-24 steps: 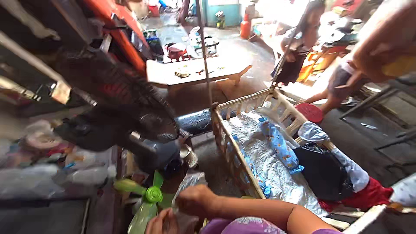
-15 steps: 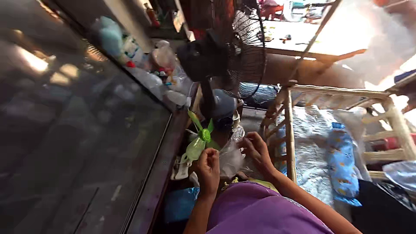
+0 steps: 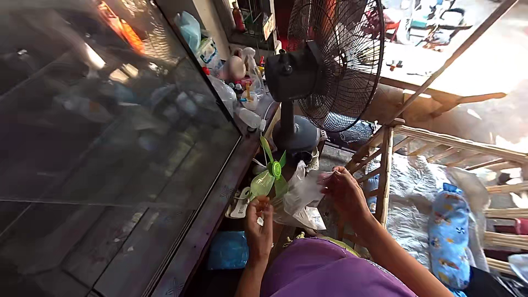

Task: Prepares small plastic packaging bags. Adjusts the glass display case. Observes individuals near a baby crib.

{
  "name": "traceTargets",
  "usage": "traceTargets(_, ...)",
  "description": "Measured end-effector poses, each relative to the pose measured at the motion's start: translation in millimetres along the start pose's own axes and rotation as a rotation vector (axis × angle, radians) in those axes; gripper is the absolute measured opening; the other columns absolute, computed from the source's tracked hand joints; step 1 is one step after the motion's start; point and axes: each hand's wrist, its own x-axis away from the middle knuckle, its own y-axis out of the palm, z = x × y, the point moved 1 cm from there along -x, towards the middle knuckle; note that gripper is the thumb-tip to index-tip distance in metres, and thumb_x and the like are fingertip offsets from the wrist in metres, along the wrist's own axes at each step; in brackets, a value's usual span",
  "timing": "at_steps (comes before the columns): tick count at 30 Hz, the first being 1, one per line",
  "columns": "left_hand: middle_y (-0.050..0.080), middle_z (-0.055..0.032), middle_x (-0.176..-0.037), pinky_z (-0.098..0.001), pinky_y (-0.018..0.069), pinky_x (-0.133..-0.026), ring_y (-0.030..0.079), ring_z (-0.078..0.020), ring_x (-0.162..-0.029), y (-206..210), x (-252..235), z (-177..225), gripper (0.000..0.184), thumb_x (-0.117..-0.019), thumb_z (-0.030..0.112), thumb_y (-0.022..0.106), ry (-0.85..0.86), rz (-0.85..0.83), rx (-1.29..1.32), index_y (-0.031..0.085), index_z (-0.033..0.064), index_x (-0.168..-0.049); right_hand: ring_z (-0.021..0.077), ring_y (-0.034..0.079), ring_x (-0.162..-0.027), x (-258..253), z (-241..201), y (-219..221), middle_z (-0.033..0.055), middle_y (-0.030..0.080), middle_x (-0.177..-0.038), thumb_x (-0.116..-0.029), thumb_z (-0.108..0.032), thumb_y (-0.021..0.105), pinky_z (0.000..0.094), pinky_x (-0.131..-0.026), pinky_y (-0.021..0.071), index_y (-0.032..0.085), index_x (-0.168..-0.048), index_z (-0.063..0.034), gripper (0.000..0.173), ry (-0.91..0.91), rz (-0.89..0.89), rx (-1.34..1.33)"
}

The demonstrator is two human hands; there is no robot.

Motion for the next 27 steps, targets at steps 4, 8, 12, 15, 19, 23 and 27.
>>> traceTargets(4, 0.058, -0.0233, -0.141, -0.0488, 0.0435, -0.112, 0.054, -0.0299, -0.135, 2, -10, 16, 0.075, -0.0925, 0.044, 0.064, 0.227, -0.081, -0.207, 0.048, -0.0085, -0.144, 0.0196, 0.074, -0.091, 5, 2, 20, 0.0082, 0.074, -0.098, -0.1084, -0.018, 0.028, 0.0338, -0.077, 0.0608, 0.05, -0.109, -0.0101, 0.023, 0.021, -0.188, 0.003)
traceTargets(8, 0.07, -0.0182, -0.121, -0.0402, 0.0536, -0.101, 0.067, -0.0216, -0.115, 16, -31, 34, 0.053, -0.0978, 0.027, 0.065, 0.225, -0.091, -0.155, 0.056, -0.0101, -0.134, 0.0186, 0.074, -0.088, 11, 4, 37, 0.0065, 0.074, -0.096, -0.1078, -0.019, 0.029, 0.034, -0.076, 0.0614, 0.052, -0.105, -0.0123, 0.024, 0.062, -0.304, 0.017)
traceTargets(12, 0.074, -0.0098, -0.09, -0.0247, 0.0594, -0.076, 0.07, -0.0082, -0.08, 25, -39, 49, 0.026, -0.1017, 0.016, 0.057, 0.317, 0.024, -0.19, 0.071, -0.0057, -0.105, 0.0099, 0.07, -0.092, 13, 2, 32, 0.0016, 0.071, -0.107, -0.1074, -0.027, 0.036, 0.0275, -0.073, 0.0597, 0.051, -0.126, -0.0046, 0.033, -0.243, -0.194, 0.408)
traceTargets(15, 0.075, -0.0094, -0.087, -0.0253, 0.0603, -0.073, 0.072, -0.0095, -0.076, 29, -36, 59, 0.026, -0.1003, 0.017, 0.058, 0.37, -0.01, -0.294, 0.074, -0.0032, -0.103, 0.0103, 0.064, -0.107, 17, -10, 29, 0.0092, 0.067, -0.113, -0.1002, -0.029, 0.063, 0.0249, -0.088, 0.0554, 0.059, -0.12, 0.0009, 0.036, -0.83, -0.099, 0.908)
traceTargets(19, 0.072, -0.0058, -0.078, -0.0267, 0.0583, -0.064, 0.068, -0.0082, -0.067, 38, -30, 61, 0.034, -0.1033, 0.022, 0.05, 0.351, -0.137, -0.26, 0.075, -0.0015, -0.103, 0.0184, 0.066, -0.105, 22, -15, 45, 0.0036, 0.074, -0.104, -0.0958, -0.024, 0.071, 0.0338, -0.096, 0.0524, 0.076, -0.1, -0.0172, 0.009, -1.138, -0.218, 1.219)
traceTargets(23, 0.061, -0.0043, -0.064, -0.0255, 0.0508, -0.055, 0.059, -0.009, -0.057, 41, -26, 64, 0.042, -0.1061, 0.022, 0.04, 0.381, -0.165, -0.278, 0.07, 0.0003, -0.085, 0.0173, 0.07, -0.096, 11, -4, 42, 0.0035, 0.076, -0.104, -0.0985, -0.019, 0.066, 0.0382, -0.094, 0.0515, 0.076, -0.104, -0.015, 0.012, -1.227, -0.185, 1.322)
traceTargets(27, 0.063, -0.0089, -0.066, -0.032, 0.0509, -0.051, 0.062, -0.0173, -0.056, 39, -25, 66, 0.038, -0.0997, 0.017, 0.039, 0.496, -0.167, -0.49, 0.067, 0.0006, -0.079, 0.0161, 0.069, -0.092, 12, 0, 35, 0.0016, 0.075, -0.104, -0.0982, -0.017, 0.067, 0.0418, -0.098, 0.0485, 0.077, -0.107, -0.0175, 0.014, -1.285, -0.226, 1.396)
